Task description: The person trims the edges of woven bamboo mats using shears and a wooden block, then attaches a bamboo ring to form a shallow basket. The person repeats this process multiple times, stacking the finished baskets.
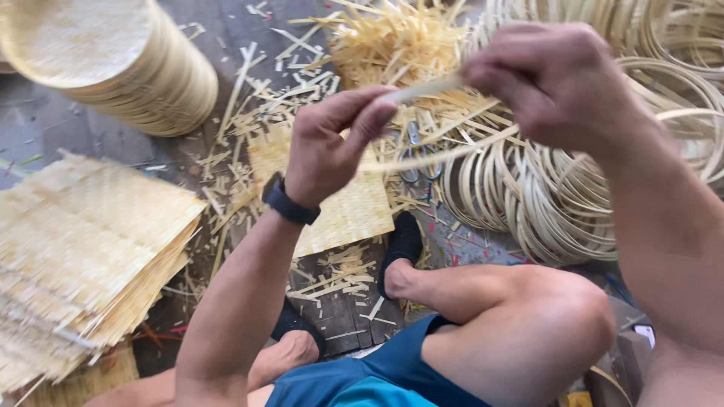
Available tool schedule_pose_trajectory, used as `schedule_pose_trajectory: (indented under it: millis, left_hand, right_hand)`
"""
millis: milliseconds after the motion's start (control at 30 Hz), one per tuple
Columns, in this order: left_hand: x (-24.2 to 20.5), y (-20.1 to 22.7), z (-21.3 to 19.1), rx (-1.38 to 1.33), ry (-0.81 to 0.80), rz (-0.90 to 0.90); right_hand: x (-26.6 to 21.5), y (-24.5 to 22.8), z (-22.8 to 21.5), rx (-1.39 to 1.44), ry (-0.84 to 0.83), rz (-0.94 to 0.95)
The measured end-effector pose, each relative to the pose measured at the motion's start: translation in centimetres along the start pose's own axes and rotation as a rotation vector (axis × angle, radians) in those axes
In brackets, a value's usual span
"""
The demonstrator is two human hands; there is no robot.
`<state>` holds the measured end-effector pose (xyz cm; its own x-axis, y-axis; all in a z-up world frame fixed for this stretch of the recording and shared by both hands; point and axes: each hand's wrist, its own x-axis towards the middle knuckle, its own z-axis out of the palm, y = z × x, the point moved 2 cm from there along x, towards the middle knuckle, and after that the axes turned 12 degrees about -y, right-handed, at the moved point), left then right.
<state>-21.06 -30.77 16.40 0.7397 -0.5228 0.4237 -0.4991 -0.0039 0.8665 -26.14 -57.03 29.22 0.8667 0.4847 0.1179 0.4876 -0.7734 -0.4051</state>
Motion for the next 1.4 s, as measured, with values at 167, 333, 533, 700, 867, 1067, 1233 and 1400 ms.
schedule_pose_trajectory:
  millis: [167,333,533,700,867,1067,1233,1400]
  left_hand:
    - [-4.6,-4.4,-5.0,-0.998,0.306,-0.395]
    - [-9.5,-7.5,-7.6,-1.209,0.471,-0.558]
    - [-10.6,-9.1,-9.0,-1.142,0.453,-0.595]
    - [-11.7,-10.8,-8.5,-1.298,0.575,-0.439]
    - [-12.2,-11.5,-8.1,-1.251,0.593,-0.512]
    - [-13.6,-12.5,-7.7,-1.361,0.74,-0.461]
    - [-17.3,-16.9,-6.6,-1.017,0.873,-0.572]
    - [-21.6,-23.7,-5.1,-0.278,0.815,-0.931]
  right_hand:
    - [4.8,4.0,5.3,0.811,0.007,0.345]
    - [4.7,5.9,12.7,1.394,-0.03,0.384]
    - [5.0,5.3,17.6,1.535,0.201,0.254]
    - [4.8,4.7,18.8,1.321,0.006,0.216]
    - [4.8,5.1,20.1,1.327,0.112,0.312]
    - [4.5,5.6,24.0,1.392,0.11,0.391]
    - [4.8,8.3,30.3,1.31,0.152,0.576]
    - [4.1,11.3,37.0,0.873,0.133,0.815]
